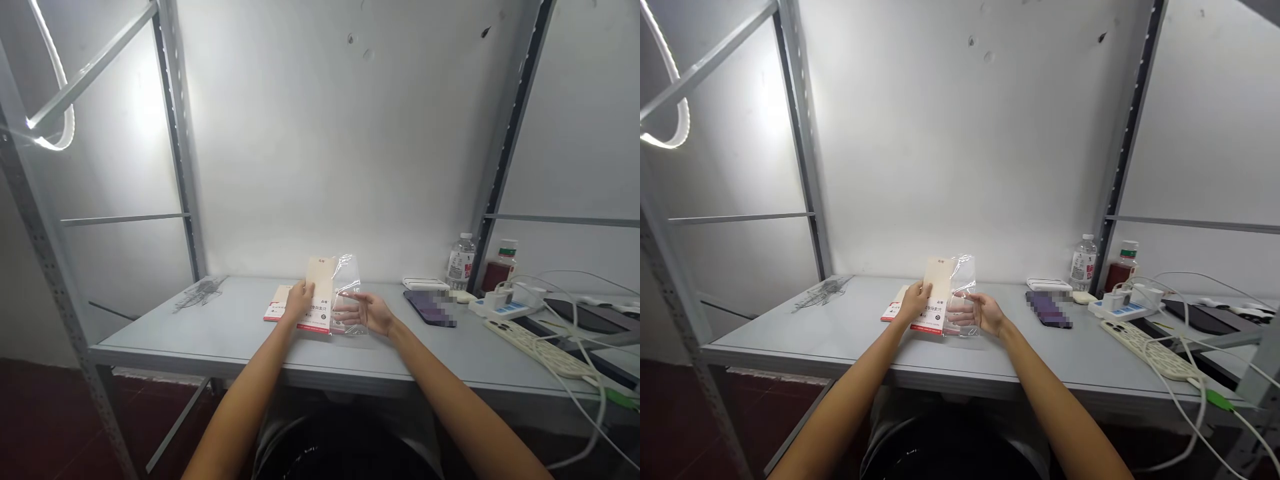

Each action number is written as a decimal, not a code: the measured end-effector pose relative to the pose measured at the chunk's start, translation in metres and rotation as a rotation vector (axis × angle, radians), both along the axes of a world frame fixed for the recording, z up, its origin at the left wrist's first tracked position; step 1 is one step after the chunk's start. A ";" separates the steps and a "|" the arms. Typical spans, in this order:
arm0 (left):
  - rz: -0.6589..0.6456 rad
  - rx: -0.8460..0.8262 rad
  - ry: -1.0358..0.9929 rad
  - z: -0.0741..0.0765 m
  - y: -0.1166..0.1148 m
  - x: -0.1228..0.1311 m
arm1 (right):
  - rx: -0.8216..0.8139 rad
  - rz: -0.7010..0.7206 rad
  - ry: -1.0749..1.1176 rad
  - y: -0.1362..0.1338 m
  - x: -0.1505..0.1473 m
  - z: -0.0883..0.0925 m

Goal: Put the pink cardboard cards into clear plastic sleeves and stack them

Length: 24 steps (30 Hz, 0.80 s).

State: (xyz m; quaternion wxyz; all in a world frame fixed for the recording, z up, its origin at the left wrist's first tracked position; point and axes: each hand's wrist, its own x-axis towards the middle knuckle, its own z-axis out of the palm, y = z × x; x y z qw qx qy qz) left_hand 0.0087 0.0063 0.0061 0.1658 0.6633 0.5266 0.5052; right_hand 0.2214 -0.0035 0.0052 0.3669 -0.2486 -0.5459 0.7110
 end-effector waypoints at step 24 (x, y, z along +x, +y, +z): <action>-0.119 0.010 -0.100 0.001 -0.010 0.016 | -0.016 -0.052 -0.087 -0.011 -0.014 -0.003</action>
